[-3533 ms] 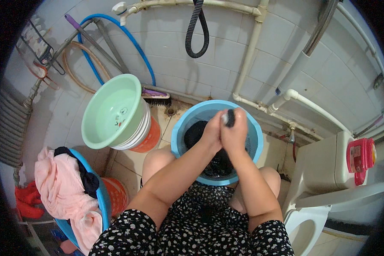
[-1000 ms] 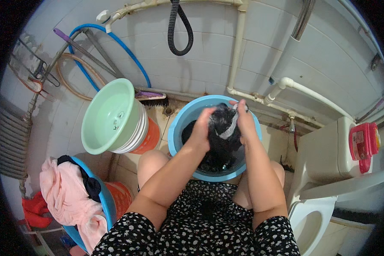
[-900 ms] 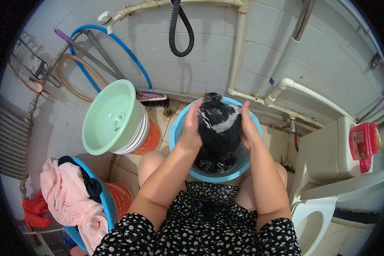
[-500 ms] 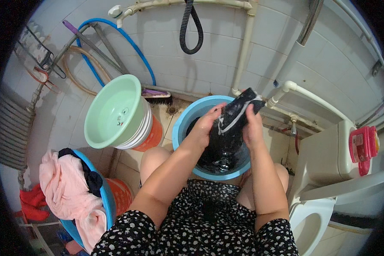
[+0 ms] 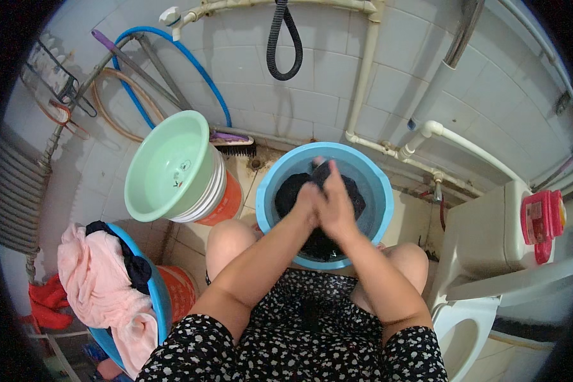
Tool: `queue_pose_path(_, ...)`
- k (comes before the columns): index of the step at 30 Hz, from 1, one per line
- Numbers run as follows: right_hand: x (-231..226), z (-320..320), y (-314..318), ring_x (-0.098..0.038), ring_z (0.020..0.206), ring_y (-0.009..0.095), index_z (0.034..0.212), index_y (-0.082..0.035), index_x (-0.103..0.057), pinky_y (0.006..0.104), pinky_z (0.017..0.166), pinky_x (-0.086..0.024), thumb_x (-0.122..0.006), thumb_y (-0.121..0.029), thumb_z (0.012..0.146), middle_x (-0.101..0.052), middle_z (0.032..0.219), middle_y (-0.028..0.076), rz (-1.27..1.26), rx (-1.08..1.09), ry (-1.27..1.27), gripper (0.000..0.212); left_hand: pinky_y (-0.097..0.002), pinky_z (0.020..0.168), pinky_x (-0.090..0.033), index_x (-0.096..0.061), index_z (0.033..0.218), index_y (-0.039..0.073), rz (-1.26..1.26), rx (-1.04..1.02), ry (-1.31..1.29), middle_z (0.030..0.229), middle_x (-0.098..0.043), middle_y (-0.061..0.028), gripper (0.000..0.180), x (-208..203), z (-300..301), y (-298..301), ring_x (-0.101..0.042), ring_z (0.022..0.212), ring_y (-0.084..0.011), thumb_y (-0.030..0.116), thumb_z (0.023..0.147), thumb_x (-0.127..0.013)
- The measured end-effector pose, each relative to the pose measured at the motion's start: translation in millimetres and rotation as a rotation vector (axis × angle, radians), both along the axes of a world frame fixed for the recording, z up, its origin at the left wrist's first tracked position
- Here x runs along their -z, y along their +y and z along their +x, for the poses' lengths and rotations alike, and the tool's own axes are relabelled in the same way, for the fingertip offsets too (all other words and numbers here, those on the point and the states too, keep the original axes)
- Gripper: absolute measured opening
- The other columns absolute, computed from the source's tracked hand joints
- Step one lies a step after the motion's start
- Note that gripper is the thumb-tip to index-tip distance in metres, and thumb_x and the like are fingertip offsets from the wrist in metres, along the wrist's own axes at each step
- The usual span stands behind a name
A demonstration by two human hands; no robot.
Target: The person sits on a toilet in a bathroom and hand-washes a dark garment in a blue basin. They pour water from a green basin into the toilet, refill the green basin using a shower hose, and then return to washing the garment. The person applies liquid detergent from a yellow bottle to the garment and continues scrubbing and rinsing it by hand.
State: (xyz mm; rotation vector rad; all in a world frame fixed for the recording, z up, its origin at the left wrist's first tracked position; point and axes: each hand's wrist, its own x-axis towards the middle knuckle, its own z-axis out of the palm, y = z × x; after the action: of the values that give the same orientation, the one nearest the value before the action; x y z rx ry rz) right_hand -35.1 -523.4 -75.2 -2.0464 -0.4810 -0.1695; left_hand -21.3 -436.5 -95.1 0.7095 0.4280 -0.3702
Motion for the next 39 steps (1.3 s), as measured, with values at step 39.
queue_pose_path(39, 36, 28, -9, -0.023, 0.135, 0.034, 0.133, -0.003, -0.041, 0.0597, 0.105, -0.014, -0.052, -0.027, 0.088, -0.034, 0.142, 0.012, -0.368, 0.156, 0.008, 0.051, -0.0417, 0.093, -0.042, -0.048, 0.125, 0.009, -0.031, 0.054, 0.047, 0.124, -0.052, -0.0102, 0.048, 43, 34, -14, -0.052, 0.110, -0.0230, 0.043, 0.091, -0.044)
